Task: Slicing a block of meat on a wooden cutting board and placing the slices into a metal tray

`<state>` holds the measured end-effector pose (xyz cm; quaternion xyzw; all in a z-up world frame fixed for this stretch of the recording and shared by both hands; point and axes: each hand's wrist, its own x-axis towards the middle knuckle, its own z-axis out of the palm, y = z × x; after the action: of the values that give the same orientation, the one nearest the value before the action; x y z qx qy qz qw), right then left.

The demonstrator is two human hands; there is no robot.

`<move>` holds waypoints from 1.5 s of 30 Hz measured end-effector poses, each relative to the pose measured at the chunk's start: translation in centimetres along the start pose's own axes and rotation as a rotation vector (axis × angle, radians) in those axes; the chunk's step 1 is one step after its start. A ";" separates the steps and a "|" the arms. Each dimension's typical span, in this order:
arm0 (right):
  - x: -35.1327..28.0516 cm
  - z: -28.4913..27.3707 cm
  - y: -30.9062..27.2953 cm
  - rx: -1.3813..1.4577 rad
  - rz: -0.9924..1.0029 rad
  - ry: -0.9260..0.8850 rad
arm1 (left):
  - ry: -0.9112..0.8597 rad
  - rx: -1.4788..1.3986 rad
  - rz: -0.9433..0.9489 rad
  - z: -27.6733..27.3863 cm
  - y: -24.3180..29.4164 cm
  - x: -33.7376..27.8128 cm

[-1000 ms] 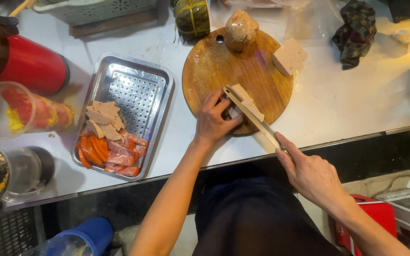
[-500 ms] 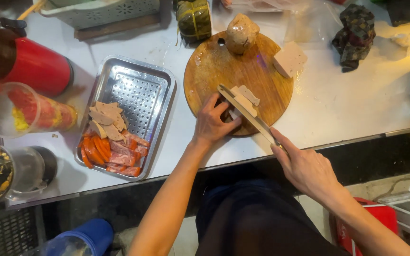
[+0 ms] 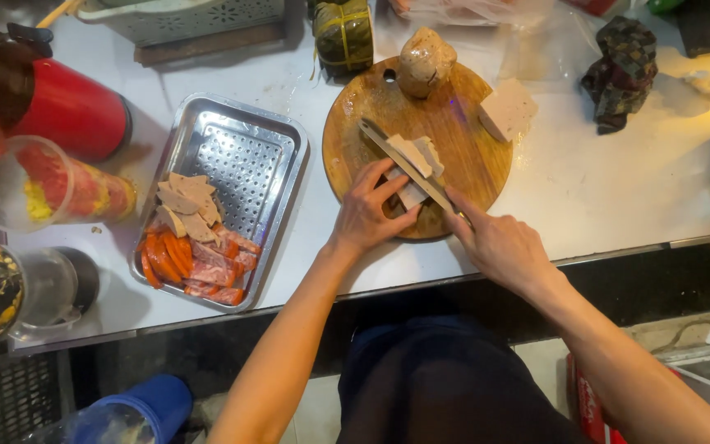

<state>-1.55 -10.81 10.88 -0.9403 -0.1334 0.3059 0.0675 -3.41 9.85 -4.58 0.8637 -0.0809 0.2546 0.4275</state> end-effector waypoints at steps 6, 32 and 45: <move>-5.0 -0.8 0.9 0.038 0.060 -0.045 | 0.023 -0.009 -0.044 -0.3 0.9 -0.2; -6.6 -0.8 0.9 0.055 0.144 -0.153 | 0.079 0.028 -0.023 0.2 -0.2 -1.0; -1.0 -0.4 -0.4 0.015 0.070 -0.128 | 0.060 0.001 -0.004 -0.6 0.5 -0.4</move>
<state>-2.14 -10.76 11.87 -0.9223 -0.1024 0.3687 0.0550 -4.15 9.97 -4.12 0.8560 -0.0662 0.2796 0.4298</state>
